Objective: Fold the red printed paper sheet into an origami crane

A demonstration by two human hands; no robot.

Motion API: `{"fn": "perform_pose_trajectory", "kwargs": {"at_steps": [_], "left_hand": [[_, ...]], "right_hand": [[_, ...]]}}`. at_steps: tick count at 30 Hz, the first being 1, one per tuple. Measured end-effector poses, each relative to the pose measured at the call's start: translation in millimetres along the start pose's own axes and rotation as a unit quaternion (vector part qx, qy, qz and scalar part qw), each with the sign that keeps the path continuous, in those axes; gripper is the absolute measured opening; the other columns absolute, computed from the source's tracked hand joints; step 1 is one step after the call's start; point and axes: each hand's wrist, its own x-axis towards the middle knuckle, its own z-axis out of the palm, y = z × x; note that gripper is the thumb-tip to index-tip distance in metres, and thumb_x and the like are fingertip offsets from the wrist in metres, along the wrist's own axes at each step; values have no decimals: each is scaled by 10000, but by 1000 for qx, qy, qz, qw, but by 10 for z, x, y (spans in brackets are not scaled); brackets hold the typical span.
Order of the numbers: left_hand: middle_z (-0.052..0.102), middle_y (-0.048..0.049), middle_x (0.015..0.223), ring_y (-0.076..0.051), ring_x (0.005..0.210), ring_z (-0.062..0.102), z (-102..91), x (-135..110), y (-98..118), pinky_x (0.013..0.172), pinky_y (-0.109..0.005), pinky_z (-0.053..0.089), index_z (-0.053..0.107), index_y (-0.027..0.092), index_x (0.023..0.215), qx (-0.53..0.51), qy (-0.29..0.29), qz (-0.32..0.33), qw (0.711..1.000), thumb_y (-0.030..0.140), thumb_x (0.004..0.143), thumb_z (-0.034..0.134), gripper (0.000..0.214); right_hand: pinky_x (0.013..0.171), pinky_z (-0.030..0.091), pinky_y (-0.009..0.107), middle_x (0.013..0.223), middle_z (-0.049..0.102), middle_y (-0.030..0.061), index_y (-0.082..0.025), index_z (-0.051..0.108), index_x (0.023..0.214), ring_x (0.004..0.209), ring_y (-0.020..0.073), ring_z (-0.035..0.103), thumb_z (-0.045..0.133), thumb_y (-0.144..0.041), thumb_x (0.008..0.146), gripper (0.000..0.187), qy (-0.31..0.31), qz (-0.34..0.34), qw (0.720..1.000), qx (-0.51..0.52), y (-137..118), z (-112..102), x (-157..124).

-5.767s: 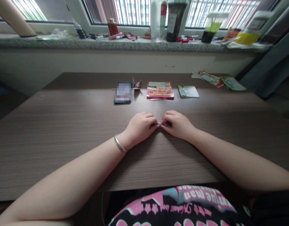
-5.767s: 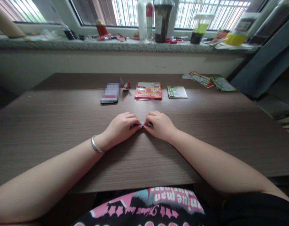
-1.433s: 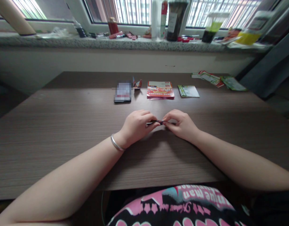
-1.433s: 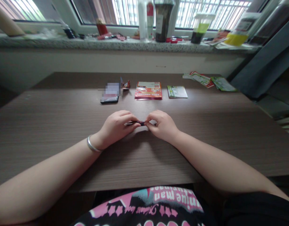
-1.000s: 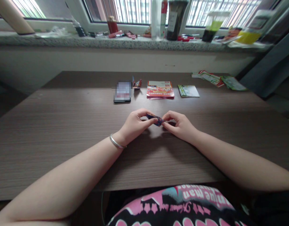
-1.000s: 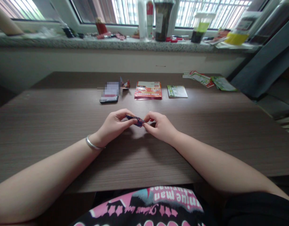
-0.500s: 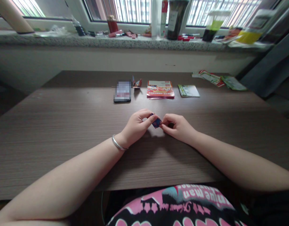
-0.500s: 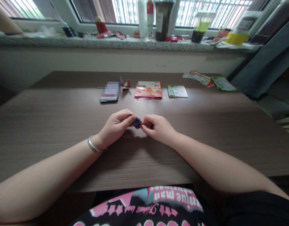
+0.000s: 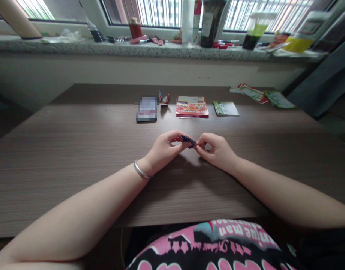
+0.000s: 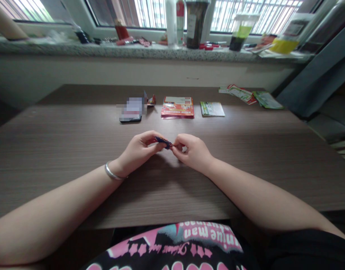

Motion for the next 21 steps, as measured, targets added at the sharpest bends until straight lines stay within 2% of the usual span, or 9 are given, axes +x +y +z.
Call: {"fn": "perform_pose_trajectory", "kwargs": {"at_steps": [4, 10, 15, 21], "left_hand": [[702, -67, 864, -159, 822, 653, -16, 6, -18, 791, -290, 535, 697, 136, 849, 31, -3, 13, 999, 300, 816, 660, 172], [707, -42, 807, -132, 759, 641, -22, 13, -45, 712, -233, 511, 707, 143, 798, 51, -4, 23, 998, 265, 817, 661, 132], [719, -37, 802, -136, 760, 651, -10, 9, -33, 730, -233, 518, 711, 144, 809, 64, -25, 12, 998, 263, 808, 672, 125], [710, -26, 783, -129, 735, 644, -5, -2, -20, 685, -218, 511, 694, 150, 801, 84, -33, 40, 995, 252, 798, 680, 103]], "right_hand": [[585, 405, 241, 675, 583, -13, -198, 561, 728, 622, 114, 529, 610, -220, 799, 89, 9, -13, 1000, 1, -9, -14, 0], [670, 471, 273, 818, 620, 30, -211, 639, 920, 754, 140, 570, 561, -241, 872, 97, -3, -42, 998, 52, -31, -66, 14], [633, 479, 261, 796, 612, 17, -210, 640, 894, 718, 126, 564, 582, -182, 834, 88, 6, -36, 997, 74, -29, -56, 16], [642, 489, 274, 813, 622, 24, -211, 634, 860, 745, 136, 575, 619, -191, 814, 52, 27, -43, 997, 49, -60, -40, 10]]}}
